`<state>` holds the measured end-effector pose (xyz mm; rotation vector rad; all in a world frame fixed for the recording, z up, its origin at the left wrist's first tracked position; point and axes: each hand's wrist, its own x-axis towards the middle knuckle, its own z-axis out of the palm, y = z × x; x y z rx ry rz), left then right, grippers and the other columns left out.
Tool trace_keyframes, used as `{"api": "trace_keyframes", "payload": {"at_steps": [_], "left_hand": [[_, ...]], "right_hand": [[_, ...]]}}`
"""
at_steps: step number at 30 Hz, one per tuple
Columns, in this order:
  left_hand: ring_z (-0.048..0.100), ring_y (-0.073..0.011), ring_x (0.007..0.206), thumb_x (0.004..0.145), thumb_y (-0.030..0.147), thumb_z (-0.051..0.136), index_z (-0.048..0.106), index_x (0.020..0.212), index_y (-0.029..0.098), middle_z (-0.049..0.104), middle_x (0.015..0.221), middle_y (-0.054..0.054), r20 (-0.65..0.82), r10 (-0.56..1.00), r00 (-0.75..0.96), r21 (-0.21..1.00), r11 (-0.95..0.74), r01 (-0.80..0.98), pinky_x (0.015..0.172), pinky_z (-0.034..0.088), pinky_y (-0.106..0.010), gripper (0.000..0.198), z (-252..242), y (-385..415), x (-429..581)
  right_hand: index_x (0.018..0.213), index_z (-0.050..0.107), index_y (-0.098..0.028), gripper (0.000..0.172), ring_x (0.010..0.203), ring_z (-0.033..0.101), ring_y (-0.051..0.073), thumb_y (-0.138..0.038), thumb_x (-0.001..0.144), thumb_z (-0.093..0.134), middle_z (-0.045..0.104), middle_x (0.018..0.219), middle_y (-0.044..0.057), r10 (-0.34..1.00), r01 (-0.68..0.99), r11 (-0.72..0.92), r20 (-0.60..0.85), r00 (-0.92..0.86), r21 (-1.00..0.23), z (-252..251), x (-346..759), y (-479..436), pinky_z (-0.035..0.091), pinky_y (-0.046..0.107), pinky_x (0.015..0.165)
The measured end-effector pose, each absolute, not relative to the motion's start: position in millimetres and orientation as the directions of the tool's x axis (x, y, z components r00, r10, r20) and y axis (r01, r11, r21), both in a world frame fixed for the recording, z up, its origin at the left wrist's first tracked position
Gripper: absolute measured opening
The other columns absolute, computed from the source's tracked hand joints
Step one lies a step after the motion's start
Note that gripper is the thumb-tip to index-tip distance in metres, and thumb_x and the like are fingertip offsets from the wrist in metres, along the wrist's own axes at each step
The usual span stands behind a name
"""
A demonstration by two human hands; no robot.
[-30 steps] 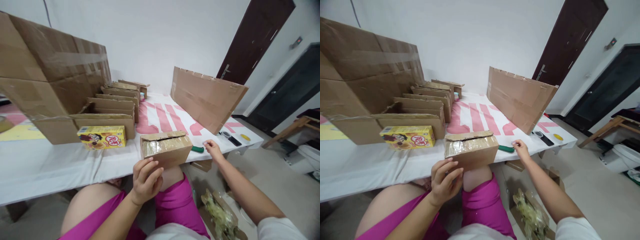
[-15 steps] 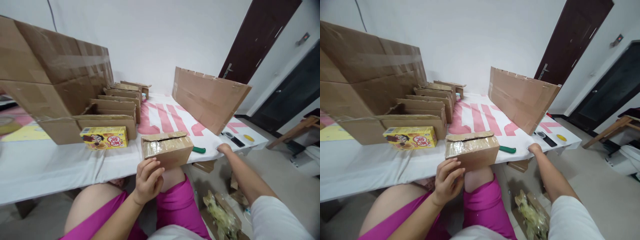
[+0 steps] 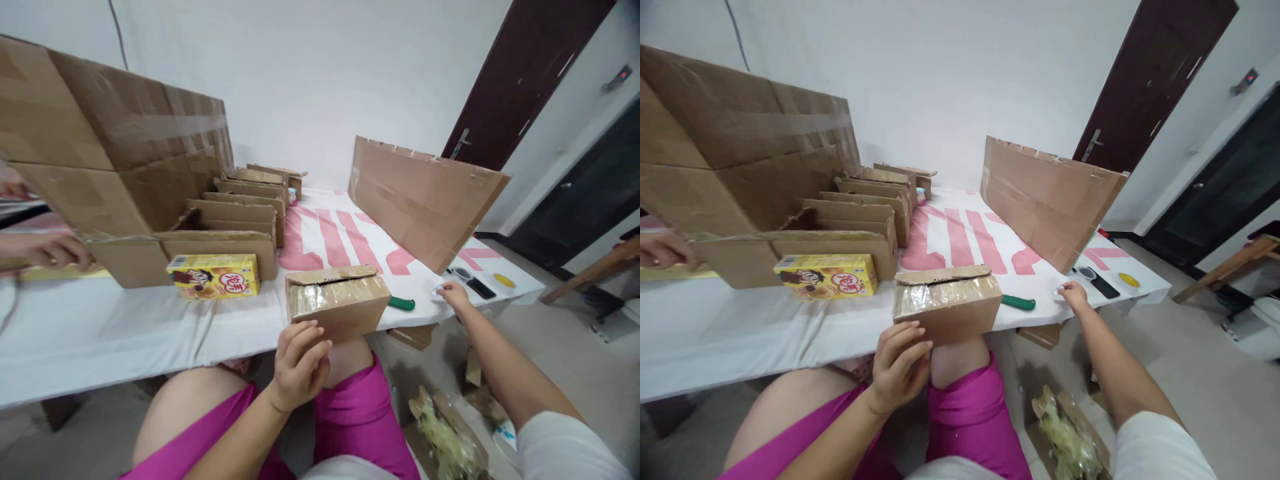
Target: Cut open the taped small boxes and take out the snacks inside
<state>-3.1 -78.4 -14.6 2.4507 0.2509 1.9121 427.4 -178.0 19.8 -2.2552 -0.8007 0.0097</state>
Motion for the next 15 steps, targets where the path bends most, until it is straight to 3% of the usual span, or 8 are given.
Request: {"api": "trace_keyframes", "payload": {"at_steps": [4,7,8,12,15], "left_hand": [[0.064,-0.0207,0.086,0.074,0.009,0.057,0.059,0.098,0.019,0.065,0.093,-0.009,0.941,0.15,0.302,0.168,-0.985,-0.034,0.073,0.056,-0.034,0.026,-13.2,-86.4,-0.1],[0.063,-0.0168,0.071,0.076,0.014,0.057,0.056,0.094,0.019,0.065,0.082,-0.008,0.9,0.192,0.391,0.267,-0.953,-0.145,0.064,0.053,-0.029,0.019,-11.0,-92.9,4.8],[0.062,-0.0161,0.068,0.076,0.014,0.057,0.055,0.092,0.019,0.065,0.079,-0.007,0.88,0.217,0.422,0.315,-0.932,-0.179,0.062,0.052,-0.027,0.016,-10.3,-94.4,6.6],[0.058,-0.0138,0.062,0.077,0.02,0.058,0.056,0.087,0.017,0.063,0.072,-0.005,0.71,0.353,0.609,0.599,-0.757,-0.26,0.059,0.048,-0.023,0.011,-9.4,-98.8,11.4],[0.056,-0.0122,0.061,0.074,0.021,0.06,0.059,0.086,0.016,0.061,0.073,-0.004,0.564,0.405,0.72,0.749,-0.618,-0.24,0.059,0.047,-0.022,0.013,-11.8,-102.1,13.1]], "right_hand": [[0.081,0.053,-0.019,0.037,0.047,0.045,0.009,-0.051,0.074,0.069,0.051,0.056,-0.006,0.654,0.537,-0.299,0.24,0.717,-0.789,42.5,393.3,-170.4,0.038,0.022,0.044],[0.081,0.05,-0.022,0.04,0.054,0.049,0.01,-0.051,0.067,0.073,0.055,0.063,-0.004,0.767,0.538,-0.108,0.274,0.58,-0.836,58.6,343.0,-175.6,0.04,0.022,0.049],[0.081,0.051,-0.022,0.036,0.059,0.053,0.012,-0.047,0.068,0.073,0.059,0.07,-0.001,0.836,0.553,-0.001,0.303,0.457,-0.833,62.6,322.4,-180.4,0.042,0.023,0.053],[0.08,0.054,-0.021,0.009,0.06,0.05,0.01,-0.027,0.082,0.06,0.056,0.072,-0.001,0.969,0.705,0.17,0.247,0.008,-0.688,63.4,241.7,-202.7,0.042,0.022,0.057],[0.078,0.053,-0.02,0.005,0.06,0.049,0.011,-0.019,0.083,0.054,0.053,0.068,-0.002,0.968,0.784,0.242,0.196,-0.155,-0.572,47.0,202.8,-208.3,0.041,0.023,0.057]]}}
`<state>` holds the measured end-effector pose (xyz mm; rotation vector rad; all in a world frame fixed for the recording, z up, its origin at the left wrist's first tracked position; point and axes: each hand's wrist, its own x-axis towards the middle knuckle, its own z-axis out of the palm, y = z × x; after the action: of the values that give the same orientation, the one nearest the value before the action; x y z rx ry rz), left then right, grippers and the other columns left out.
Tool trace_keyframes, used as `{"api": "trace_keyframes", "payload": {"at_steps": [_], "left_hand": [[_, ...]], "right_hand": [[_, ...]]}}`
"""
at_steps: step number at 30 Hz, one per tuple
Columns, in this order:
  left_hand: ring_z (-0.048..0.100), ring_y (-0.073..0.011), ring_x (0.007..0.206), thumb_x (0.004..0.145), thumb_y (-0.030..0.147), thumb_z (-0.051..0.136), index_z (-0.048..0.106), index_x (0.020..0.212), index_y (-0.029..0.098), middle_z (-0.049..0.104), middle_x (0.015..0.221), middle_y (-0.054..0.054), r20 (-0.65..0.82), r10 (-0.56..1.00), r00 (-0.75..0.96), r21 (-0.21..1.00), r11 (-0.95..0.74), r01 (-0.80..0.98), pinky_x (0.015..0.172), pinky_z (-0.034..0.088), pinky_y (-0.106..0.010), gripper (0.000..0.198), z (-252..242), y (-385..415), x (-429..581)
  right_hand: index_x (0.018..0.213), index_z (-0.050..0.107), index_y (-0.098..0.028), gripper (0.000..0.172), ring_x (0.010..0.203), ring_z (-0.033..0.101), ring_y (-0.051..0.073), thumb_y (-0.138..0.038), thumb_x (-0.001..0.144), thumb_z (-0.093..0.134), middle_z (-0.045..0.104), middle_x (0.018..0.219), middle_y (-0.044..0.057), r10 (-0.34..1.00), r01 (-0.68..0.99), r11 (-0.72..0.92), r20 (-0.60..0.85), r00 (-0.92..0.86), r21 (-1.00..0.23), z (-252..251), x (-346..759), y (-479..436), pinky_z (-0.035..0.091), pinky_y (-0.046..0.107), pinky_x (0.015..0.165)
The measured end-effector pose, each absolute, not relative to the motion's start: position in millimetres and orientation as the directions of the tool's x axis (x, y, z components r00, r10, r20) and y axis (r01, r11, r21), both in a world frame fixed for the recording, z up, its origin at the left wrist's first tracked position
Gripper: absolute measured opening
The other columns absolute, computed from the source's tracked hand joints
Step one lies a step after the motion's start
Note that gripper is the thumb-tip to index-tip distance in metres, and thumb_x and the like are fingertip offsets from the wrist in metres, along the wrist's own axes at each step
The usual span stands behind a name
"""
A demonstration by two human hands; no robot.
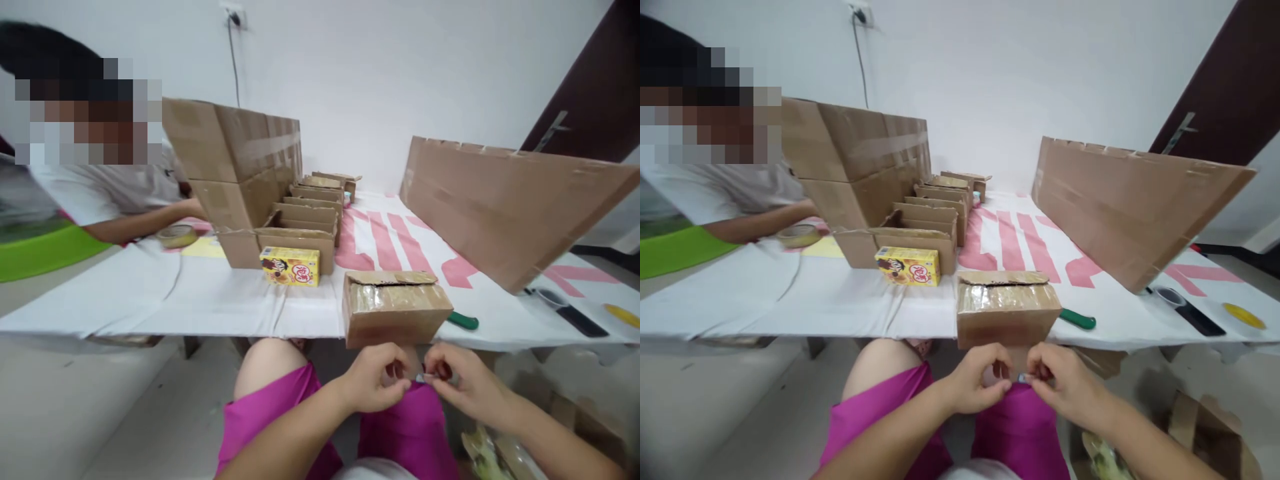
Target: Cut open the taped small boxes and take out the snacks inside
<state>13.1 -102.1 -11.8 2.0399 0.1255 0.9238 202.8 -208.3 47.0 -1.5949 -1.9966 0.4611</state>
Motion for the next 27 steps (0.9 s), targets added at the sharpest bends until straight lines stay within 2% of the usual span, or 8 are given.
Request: {"api": "trace_keyframes", "payload": {"at_steps": [6,11,15,20,23,25,26,27], "left_hand": [[0.051,-0.0105,0.06,0.063,0.013,0.06,0.059,0.074,0.016,0.059,0.069,-0.001,0.445,0.481,0.755,0.838,-0.522,-0.162,0.06,0.044,-0.021,0.011,-19.1,-102.4,15.4],[0.049,-0.0075,0.056,0.065,0.013,0.063,0.062,0.078,0.015,0.058,0.067,0.002,0.281,0.469,0.837,0.92,-0.379,-0.097,0.056,0.042,-0.018,0.013,-19.1,-96.7,11.2],[0.043,-0.0051,0.053,0.066,0.014,0.065,0.062,0.073,0.013,0.054,0.062,0.005,0.203,0.48,0.853,0.948,-0.314,-0.049,0.051,0.037,-0.016,0.008,-18.4,-94.9,9.5],[0.043,-0.0045,0.051,0.061,0.011,0.064,0.06,0.07,0.014,0.052,0.06,0.005,0.215,0.467,0.857,0.928,-0.37,-0.031,0.05,0.035,-0.016,0.01,-6.8,-94.1,-5.0],[0.046,-0.0067,0.055,0.062,0.013,0.059,0.057,0.067,0.015,0.054,0.061,0.003,0.291,0.517,0.805,0.921,-0.379,-0.09,0.053,0.037,-0.018,0.006,1.7,-80.0,-35.3],[0.051,-0.009,0.056,0.066,0.021,0.058,0.055,0.068,0.016,0.058,0.063,0.0,0.292,0.624,0.725,0.943,-0.315,-0.109,0.054,0.041,-0.02,0.006,5.0,-58.3,-66.2],[0.054,-0.0106,0.056,0.068,0.027,0.056,0.053,0.069,0.017,0.059,0.064,-0.001,0.287,0.711,0.641,0.954,-0.275,-0.121,0.054,0.044,-0.022,0.011,5.8,-43.6,-84.1],[0.055,-0.0117,0.055,0.067,0.033,0.057,0.051,0.068,0.018,0.059,0.063,-0.001,0.301,0.826,0.478,0.953,-0.281,-0.114,0.053,0.045,-0.023,0.017,6.2,-26.8,-102.8]], "right_hand": [[0.079,0.052,-0.021,0.006,0.06,0.052,0.011,-0.018,0.084,0.051,0.055,0.07,-0.002,0.962,0.788,0.244,0.243,-0.124,-0.565,14.3,182.8,-196.9,0.043,0.023,0.058],[0.077,0.052,-0.021,0.008,0.058,0.053,0.011,-0.018,0.084,0.05,0.055,0.067,-0.002,0.952,0.771,0.284,0.262,-0.157,-0.57,11.6,179.6,-194.9,0.044,0.021,0.055],[0.075,0.053,-0.021,0.009,0.057,0.054,0.011,-0.019,0.084,0.052,0.056,0.065,-0.003,0.953,0.771,0.28,0.264,-0.149,-0.573,10.2,174.0,-196.2,0.044,0.021,0.055],[0.076,0.055,-0.021,0.01,0.061,0.057,0.011,-0.023,0.086,0.056,0.06,0.069,-0.002,0.939,0.733,0.327,0.297,-0.177,-0.596,1.0,166.7,-196.8,0.046,0.02,0.058],[0.079,0.055,-0.021,0.009,0.063,0.059,0.011,-0.023,0.087,0.056,0.062,0.073,-0.002,0.923,0.705,0.373,0.317,-0.218,-0.603,-4.8,165.2,-195.7,0.047,0.019,0.06],[0.078,0.054,-0.021,0.011,0.062,0.059,0.01,-0.022,0.089,0.053,0.061,0.07,-0.002,0.907,0.696,0.41,0.342,-0.246,-0.589,-9.5,166.5,-194.2,0.047,0.018,0.059],[0.077,0.054,-0.022,0.012,0.062,0.059,0.01,-0.021,0.089,0.052,0.061,0.069,-0.002,0.901,0.703,0.42,0.353,-0.251,-0.574,-13.0,167.8,-193.3,0.047,0.018,0.059],[0.077,0.055,-0.022,0.013,0.062,0.06,0.011,-0.02,0.089,0.051,0.061,0.069,-0.002,0.896,0.714,0.428,0.361,-0.258,-0.554,-17.5,169.4,-192.1,0.048,0.018,0.06]]}}
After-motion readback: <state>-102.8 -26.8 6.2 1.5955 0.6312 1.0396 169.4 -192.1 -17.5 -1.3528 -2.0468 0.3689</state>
